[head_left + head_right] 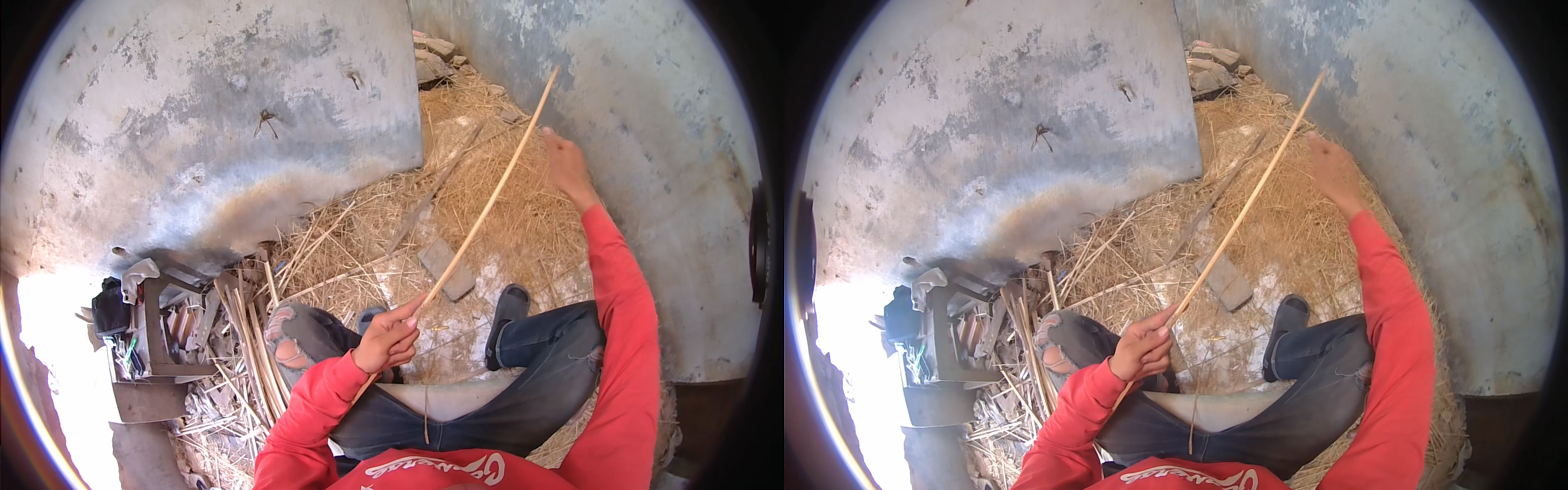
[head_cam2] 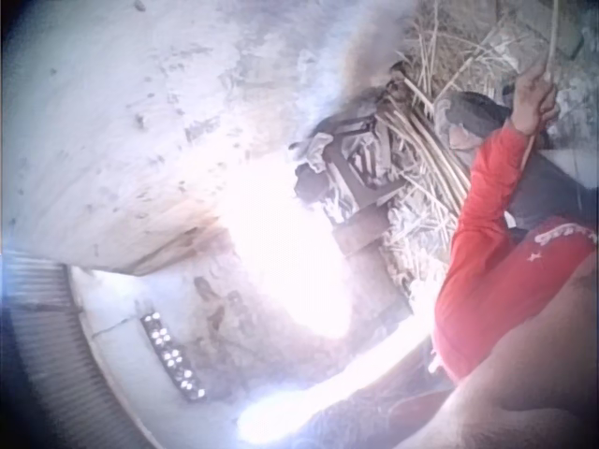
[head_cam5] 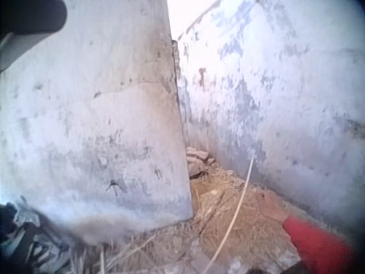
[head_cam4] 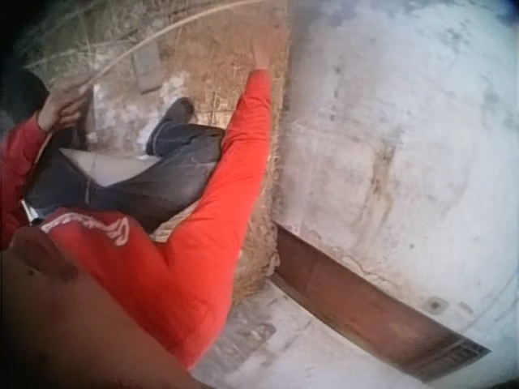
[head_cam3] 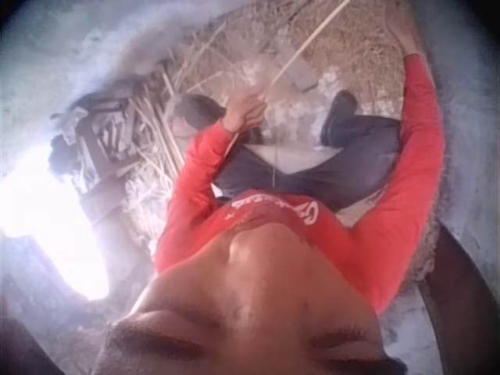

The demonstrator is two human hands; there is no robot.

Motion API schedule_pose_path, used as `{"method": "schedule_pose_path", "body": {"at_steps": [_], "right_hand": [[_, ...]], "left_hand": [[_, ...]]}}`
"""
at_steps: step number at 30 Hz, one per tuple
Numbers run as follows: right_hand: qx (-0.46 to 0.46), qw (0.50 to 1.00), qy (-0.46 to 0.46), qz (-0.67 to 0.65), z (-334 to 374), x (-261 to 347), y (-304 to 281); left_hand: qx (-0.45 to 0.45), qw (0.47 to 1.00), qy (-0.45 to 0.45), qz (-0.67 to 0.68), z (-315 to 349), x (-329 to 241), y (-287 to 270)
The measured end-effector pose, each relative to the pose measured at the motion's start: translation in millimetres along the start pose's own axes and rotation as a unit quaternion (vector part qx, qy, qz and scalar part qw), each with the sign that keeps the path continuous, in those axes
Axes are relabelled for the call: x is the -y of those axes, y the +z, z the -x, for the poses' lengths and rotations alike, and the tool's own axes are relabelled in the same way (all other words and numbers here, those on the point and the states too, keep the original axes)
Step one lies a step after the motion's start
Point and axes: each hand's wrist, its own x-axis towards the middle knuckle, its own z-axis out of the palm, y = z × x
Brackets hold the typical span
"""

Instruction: The person strips the outer layer from a bamboo stick using a small green utility knife while holding the stick between their knees.

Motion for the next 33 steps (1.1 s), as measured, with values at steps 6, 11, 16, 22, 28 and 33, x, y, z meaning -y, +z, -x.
{"method": "schedule_pose_path", "body": {"at_steps": [6, 11, 16, 22, 28, 33], "right_hand": [[-0.034, 0.997, -0.069, -0.018, 35, 21, -12], [0.211, 0.964, -0.156, -0.029, 101, 108, 11], [0.312, 0.916, -0.253, 0.017, 162, 127, 39], [0.316, 0.918, -0.239, -0.009, 167, 120, 56], [0.325, 0.913, -0.247, -0.017, 168, 117, 64], [0.250, 0.930, -0.270, 0.021, 163, 115, 78]], "left_hand": [[-0.043, 0.997, 0.053, 0.023, -17, -3, 1], [-0.088, 0.985, 0.115, -0.091, -31, 1, -2], [-0.129, 0.975, 0.091, -0.155, -46, -2, 1], [-0.139, 0.975, 0.120, -0.124, -49, 8, -7], [-0.135, 0.977, 0.121, -0.111, -42, 8, -8], [-0.151, 0.982, 0.099, -0.047, -38, 3, -9]]}}
